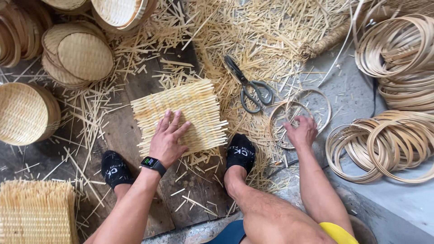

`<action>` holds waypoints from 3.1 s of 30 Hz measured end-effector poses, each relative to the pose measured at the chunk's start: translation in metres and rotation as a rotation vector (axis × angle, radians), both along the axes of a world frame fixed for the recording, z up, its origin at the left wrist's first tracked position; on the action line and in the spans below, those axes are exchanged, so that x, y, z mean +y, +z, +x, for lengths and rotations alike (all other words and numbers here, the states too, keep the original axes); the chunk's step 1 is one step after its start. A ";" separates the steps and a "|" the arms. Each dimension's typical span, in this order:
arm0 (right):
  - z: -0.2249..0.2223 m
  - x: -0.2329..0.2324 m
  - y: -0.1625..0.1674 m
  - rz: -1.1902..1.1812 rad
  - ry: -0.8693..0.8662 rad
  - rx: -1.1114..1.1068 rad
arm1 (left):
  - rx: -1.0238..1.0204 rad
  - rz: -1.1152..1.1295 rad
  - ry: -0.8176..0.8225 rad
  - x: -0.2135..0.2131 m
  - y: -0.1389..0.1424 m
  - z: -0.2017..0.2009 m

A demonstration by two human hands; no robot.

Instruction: The person sits on the floor assembling woven bamboo trays. They lay a square woven bamboo mat over a round wooden mold, fold the protruding strips down around the mold, trim the excess with scissors, fit a thin bamboo rim ring around the edge, and press the woven piece into shape before setting it with the finished trays.

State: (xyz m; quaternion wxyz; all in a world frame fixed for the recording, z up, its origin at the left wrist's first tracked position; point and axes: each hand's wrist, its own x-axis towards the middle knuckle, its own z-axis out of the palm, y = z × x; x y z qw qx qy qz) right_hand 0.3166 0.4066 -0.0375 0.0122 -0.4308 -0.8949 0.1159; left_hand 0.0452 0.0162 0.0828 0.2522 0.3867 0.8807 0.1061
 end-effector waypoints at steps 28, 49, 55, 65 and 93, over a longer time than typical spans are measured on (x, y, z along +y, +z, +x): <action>-0.168 -0.120 0.163 -1.939 -0.237 0.714 | -1.417 1.085 1.403 0.024 0.041 -0.001; -0.169 -0.135 0.146 -2.033 -0.281 0.605 | -1.511 1.084 1.510 0.002 0.035 0.015; -0.173 -0.134 0.145 -1.870 -0.309 0.601 | -1.547 1.037 1.322 -0.001 0.020 0.021; -0.165 -0.147 0.162 -1.908 -0.366 0.673 | -1.546 1.386 1.413 -0.006 0.024 0.021; -0.231 -0.148 0.190 -0.873 0.169 0.089 | -0.307 0.857 1.286 -0.036 -0.014 0.000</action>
